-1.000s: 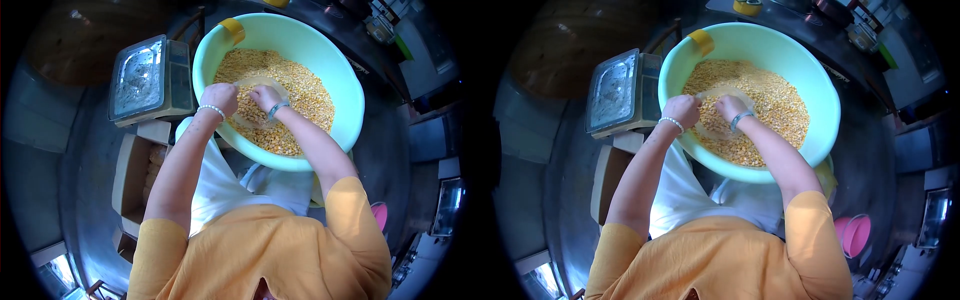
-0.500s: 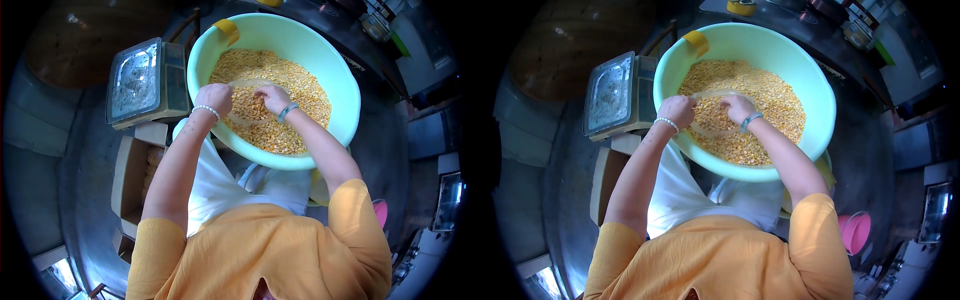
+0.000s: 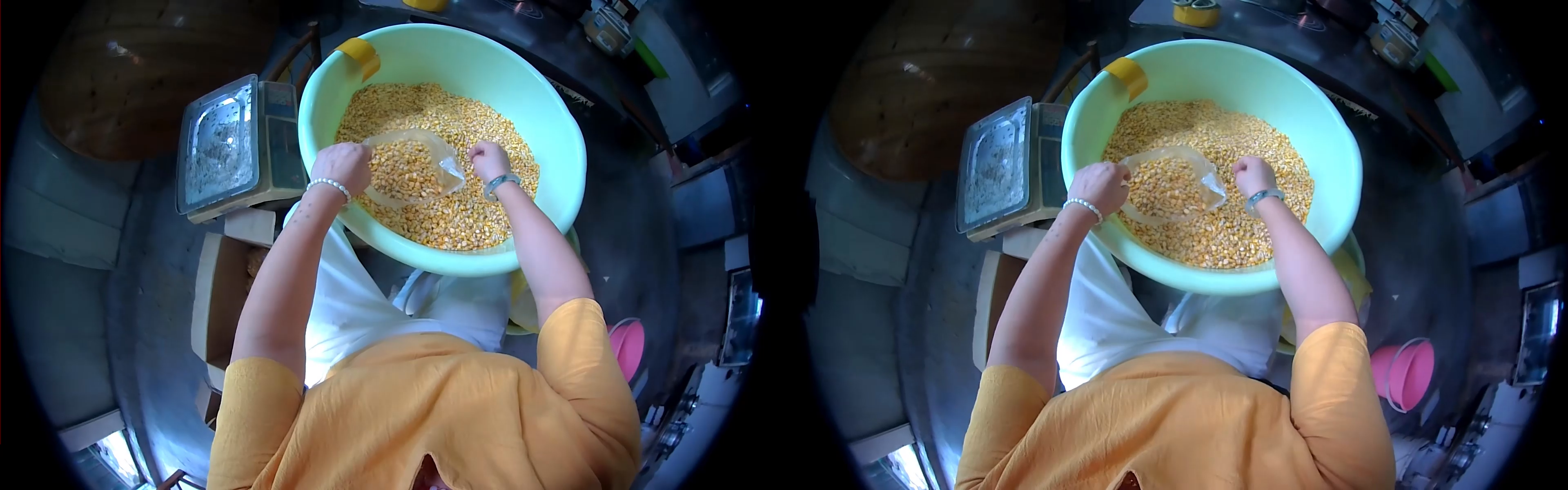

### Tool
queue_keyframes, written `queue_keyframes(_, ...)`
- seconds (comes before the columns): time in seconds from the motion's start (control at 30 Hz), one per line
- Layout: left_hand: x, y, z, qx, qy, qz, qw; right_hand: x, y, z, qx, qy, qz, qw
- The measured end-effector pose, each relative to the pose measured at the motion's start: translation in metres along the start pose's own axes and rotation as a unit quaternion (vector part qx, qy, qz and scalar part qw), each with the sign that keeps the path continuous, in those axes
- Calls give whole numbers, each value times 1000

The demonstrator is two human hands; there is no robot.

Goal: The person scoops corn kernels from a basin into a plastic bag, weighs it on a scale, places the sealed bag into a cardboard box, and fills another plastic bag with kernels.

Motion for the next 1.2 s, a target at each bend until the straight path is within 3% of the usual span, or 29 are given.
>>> queue_keyframes(0.07,0,1,-2,0,-2,2,1000,0,-23,-17,-164,49,7,985)
queue_keyframes(0.27,-1,0,0,0,-5,0,1000,-16,-7,-44,-267,166,-15,949)
queue_keyframes(0.63,4,5,-8,19,-7,3,1000,-34,-1,-61,-253,186,-27,949)
queue_keyframes(0.93,5,5,-9,22,-15,-2,1000,-43,9,-48,-148,144,-97,974)
queue_keyframes(1.13,4,6,-9,16,-21,-5,1000,-25,-1,-36,-266,130,-67,953)
queue_keyframes(1.2,4,5,-8,16,-16,-2,1000,-29,4,-22,-236,109,-78,963)
Point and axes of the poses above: each hand's wrist, its own x-axis towards the middle knuckle, its own z-axis out of the back of the hand, y = z × x, the point moved 5 cm from there along x, towards the middle knuckle
